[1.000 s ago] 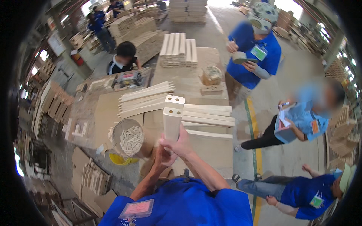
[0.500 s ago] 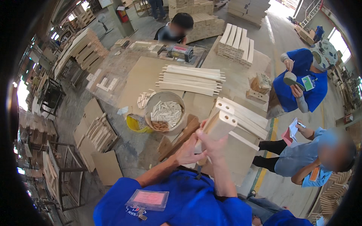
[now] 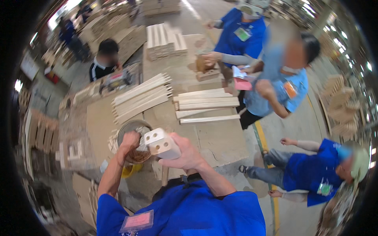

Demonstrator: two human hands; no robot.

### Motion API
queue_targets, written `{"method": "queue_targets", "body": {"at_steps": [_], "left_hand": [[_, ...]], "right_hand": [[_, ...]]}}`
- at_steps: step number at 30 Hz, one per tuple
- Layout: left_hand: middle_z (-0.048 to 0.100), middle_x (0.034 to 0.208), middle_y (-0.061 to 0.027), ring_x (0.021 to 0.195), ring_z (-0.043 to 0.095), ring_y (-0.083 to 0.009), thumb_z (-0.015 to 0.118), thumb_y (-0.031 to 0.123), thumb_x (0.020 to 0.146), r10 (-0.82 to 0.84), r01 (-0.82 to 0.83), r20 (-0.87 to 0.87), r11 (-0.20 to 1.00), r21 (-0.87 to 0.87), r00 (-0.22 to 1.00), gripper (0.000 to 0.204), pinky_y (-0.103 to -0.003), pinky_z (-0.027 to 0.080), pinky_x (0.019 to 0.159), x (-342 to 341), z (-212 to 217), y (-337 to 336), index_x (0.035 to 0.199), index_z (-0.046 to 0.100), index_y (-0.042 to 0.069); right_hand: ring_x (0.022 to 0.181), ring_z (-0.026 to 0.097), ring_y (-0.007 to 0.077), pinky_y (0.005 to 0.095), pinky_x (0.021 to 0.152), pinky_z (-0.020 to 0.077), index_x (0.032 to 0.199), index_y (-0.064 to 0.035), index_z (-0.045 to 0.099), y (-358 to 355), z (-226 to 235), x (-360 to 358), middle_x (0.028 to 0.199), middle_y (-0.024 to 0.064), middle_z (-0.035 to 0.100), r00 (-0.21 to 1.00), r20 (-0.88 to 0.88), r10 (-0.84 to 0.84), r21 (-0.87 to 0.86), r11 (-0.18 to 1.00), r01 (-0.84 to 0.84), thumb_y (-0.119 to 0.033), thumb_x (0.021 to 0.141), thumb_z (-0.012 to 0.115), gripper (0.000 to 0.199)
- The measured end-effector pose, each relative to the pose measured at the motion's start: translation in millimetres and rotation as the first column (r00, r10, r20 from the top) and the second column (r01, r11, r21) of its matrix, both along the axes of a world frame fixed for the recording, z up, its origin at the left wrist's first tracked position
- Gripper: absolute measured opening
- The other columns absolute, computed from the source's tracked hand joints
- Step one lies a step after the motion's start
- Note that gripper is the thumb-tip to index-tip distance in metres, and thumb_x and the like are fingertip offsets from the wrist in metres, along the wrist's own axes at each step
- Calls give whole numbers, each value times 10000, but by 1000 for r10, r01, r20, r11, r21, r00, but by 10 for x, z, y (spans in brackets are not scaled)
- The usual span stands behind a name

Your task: The person inserts small wooden dowels into pre-drilled holes on a white wooden block, then places the block on a table. The person repeats this process with additional blocks and dowels throughout the clip.

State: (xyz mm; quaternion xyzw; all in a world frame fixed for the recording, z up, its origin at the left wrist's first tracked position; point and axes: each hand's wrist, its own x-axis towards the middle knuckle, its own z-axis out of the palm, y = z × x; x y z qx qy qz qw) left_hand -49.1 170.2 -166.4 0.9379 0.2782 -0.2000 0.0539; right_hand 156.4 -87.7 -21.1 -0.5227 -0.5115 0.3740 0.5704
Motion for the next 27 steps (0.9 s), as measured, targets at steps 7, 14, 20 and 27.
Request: {"method": "queue_targets", "body": {"at_steps": [7,14,20,27], "left_hand": [[714,986,-236,955,702,-422,726,194,756,-48,50,12,968,-246,999,411,-519,571,818,183,395,-346,1129,651,41],[721,971,-240,959,691,-433,669,161,757,229,-221,8,947,-234,973,282,-513,571,836,156,375,-496,1014,737,66],[694,926,-273,907,663,-470,625,197,819,359,-295,178,905,-306,916,221,-544,537,806,57,410,-554,949,720,46],[685,845,-195,756,651,-344,655,184,933,543,-412,578,839,-354,609,179,-433,521,711,-165,371,-651,1030,696,38]], "right_hand": [[971,659,182,344,855,528,1248,-53,606,-228,-48,20,1072,72,673,1000,-5,-12,-19,1000,12,-220,736,919,623],[997,673,241,373,871,529,1268,-45,587,-351,17,181,1076,113,671,992,55,112,1,994,-112,-296,763,908,649],[1016,681,269,385,887,531,1290,-36,567,-508,6,321,1102,136,685,982,97,163,-45,986,-160,-320,773,896,676],[1022,691,360,428,889,541,1278,-41,558,-482,76,371,1091,186,696,973,143,181,-37,984,-177,-281,736,863,666]]}}
